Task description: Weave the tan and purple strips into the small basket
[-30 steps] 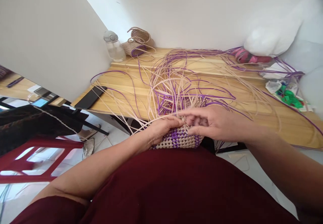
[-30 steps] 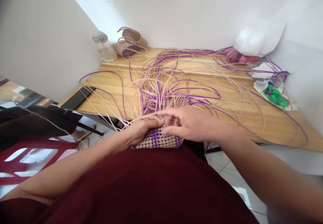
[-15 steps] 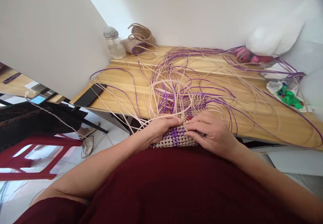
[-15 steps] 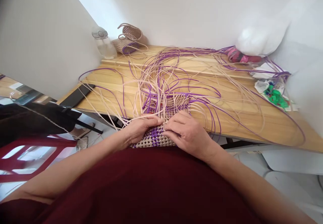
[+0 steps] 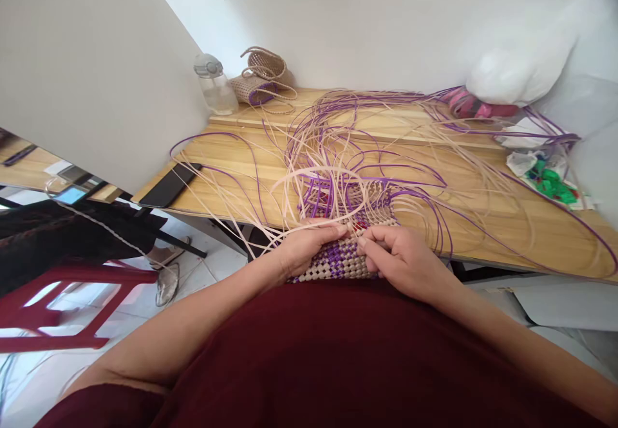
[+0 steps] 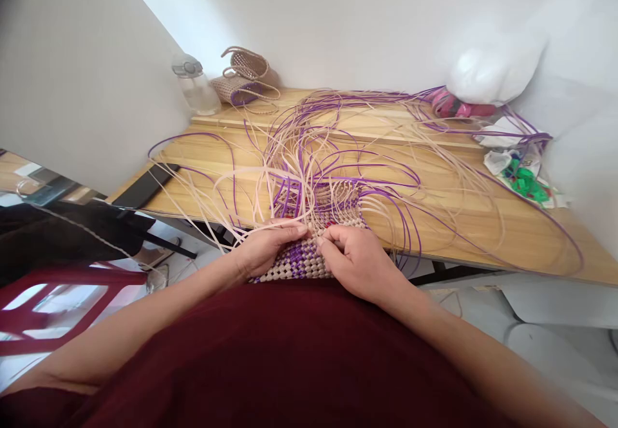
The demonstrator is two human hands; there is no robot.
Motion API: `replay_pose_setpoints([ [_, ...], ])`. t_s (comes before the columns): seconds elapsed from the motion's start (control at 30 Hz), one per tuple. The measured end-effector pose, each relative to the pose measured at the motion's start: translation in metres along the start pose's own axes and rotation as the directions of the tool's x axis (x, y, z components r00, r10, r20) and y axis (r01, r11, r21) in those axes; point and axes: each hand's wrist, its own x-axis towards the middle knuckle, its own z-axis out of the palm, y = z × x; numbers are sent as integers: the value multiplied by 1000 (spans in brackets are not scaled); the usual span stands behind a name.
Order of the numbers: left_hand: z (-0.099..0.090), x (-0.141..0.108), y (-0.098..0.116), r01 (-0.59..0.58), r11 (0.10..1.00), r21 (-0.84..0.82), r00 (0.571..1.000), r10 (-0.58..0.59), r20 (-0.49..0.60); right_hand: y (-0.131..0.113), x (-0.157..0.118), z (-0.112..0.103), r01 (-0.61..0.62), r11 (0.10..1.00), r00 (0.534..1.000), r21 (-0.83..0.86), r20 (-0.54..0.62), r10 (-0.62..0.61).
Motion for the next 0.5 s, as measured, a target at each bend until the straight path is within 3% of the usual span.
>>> replay_pose_setpoints([
  [0.17, 1, 2, 0, -26, 999, 43, 999, 27, -18, -3, 9, -1, -147, 978, 987, 150, 85, 135],
  [0.3, 3, 3, 3, -95, 988, 122, 995, 95, 4, -4, 16, 0, -295, 893, 954, 340, 162, 253],
  [0.43, 4, 2, 3, -151, 975, 163, 989, 147, 35, -4, 19, 0, -362, 790, 931, 495, 242, 274],
  [0.5, 4, 2, 1, -162, 974, 159, 986, 155, 55, -3, 18, 1, -358, 808, 932, 467, 234, 277],
])
